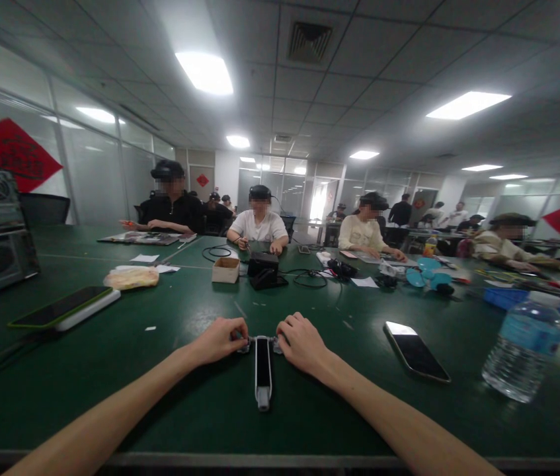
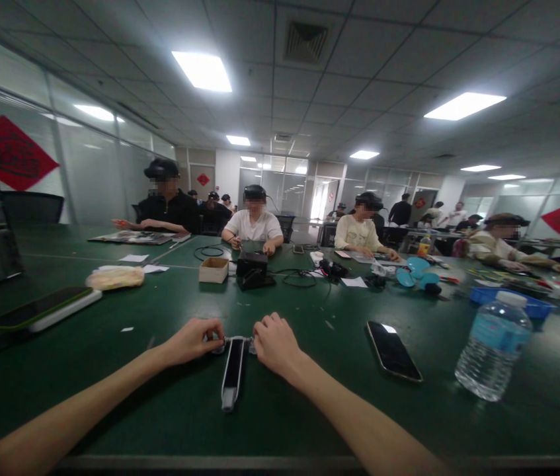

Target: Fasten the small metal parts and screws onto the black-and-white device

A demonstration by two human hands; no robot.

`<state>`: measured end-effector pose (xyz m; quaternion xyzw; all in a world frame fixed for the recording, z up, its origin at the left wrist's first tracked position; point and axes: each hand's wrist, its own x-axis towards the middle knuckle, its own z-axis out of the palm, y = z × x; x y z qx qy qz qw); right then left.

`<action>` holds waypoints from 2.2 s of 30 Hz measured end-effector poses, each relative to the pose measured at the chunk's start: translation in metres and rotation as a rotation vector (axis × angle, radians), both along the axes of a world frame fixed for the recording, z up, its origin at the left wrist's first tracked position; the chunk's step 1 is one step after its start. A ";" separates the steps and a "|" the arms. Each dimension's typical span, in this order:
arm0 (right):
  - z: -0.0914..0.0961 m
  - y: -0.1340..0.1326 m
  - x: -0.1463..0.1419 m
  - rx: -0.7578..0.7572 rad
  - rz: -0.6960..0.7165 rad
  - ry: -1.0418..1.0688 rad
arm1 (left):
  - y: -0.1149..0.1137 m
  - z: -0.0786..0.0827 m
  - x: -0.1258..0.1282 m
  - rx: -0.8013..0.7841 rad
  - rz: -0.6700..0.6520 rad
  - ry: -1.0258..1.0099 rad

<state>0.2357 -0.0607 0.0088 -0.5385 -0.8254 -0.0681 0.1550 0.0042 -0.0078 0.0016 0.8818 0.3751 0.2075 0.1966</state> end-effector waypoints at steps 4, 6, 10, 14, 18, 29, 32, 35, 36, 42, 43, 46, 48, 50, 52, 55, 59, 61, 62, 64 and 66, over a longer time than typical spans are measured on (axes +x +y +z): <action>0.001 -0.001 0.000 -0.029 0.034 0.016 | -0.003 0.003 0.000 0.002 0.004 -0.010; 0.000 -0.002 -0.001 -0.045 0.040 0.021 | -0.004 0.004 0.000 0.009 0.011 -0.002; -0.001 -0.001 0.000 -0.032 0.043 0.007 | -0.003 0.004 0.001 0.025 0.011 -0.002; -0.002 0.001 0.000 -0.023 0.053 -0.005 | -0.003 0.005 0.002 0.034 0.022 0.004; -0.001 0.000 0.000 -0.030 0.060 0.005 | -0.005 0.007 0.002 0.013 0.021 -0.012; -0.004 0.001 0.001 0.013 0.074 -0.031 | 0.000 0.003 0.002 0.022 0.032 -0.028; -0.004 0.001 0.001 0.006 0.074 -0.032 | 0.000 0.002 0.002 0.024 0.034 0.001; -0.002 0.000 0.000 -0.004 0.071 -0.029 | 0.000 0.002 0.002 0.030 0.026 0.009; -0.001 0.000 0.000 -0.008 0.071 -0.027 | 0.000 0.002 0.002 0.034 0.026 0.011; 0.000 -0.001 -0.001 -0.014 0.064 -0.043 | -0.003 0.004 0.004 0.047 0.012 -0.022; 0.000 -0.001 -0.001 -0.009 0.063 -0.049 | -0.003 0.003 0.004 0.049 0.010 -0.033; -0.001 0.000 0.000 0.006 0.068 -0.054 | -0.002 0.002 0.004 0.062 0.005 -0.061; -0.002 0.000 0.000 0.002 0.073 -0.050 | -0.001 0.001 0.004 0.089 0.007 -0.056; -0.002 0.001 0.000 -0.004 0.074 -0.047 | -0.001 0.000 0.003 0.122 0.007 -0.015; -0.003 0.001 0.001 -0.005 0.075 -0.043 | -0.001 0.000 0.002 0.148 0.007 0.044; -0.002 0.001 0.000 -0.004 0.074 -0.040 | -0.002 0.000 0.002 0.174 -0.004 0.103; -0.001 -0.001 0.000 -0.019 0.070 -0.040 | -0.005 0.003 0.002 0.214 -0.022 0.101; 0.000 -0.001 -0.001 -0.023 0.068 -0.039 | -0.006 0.004 0.003 0.228 -0.025 0.090; 0.001 -0.002 -0.001 -0.024 0.068 -0.039 | -0.006 0.005 0.003 0.234 -0.024 0.090; 0.001 -0.002 -0.001 -0.024 0.069 -0.038 | -0.007 0.005 0.003 0.242 -0.018 0.104; 0.001 -0.001 -0.001 -0.024 0.069 -0.037 | -0.006 0.005 0.004 0.245 -0.006 0.125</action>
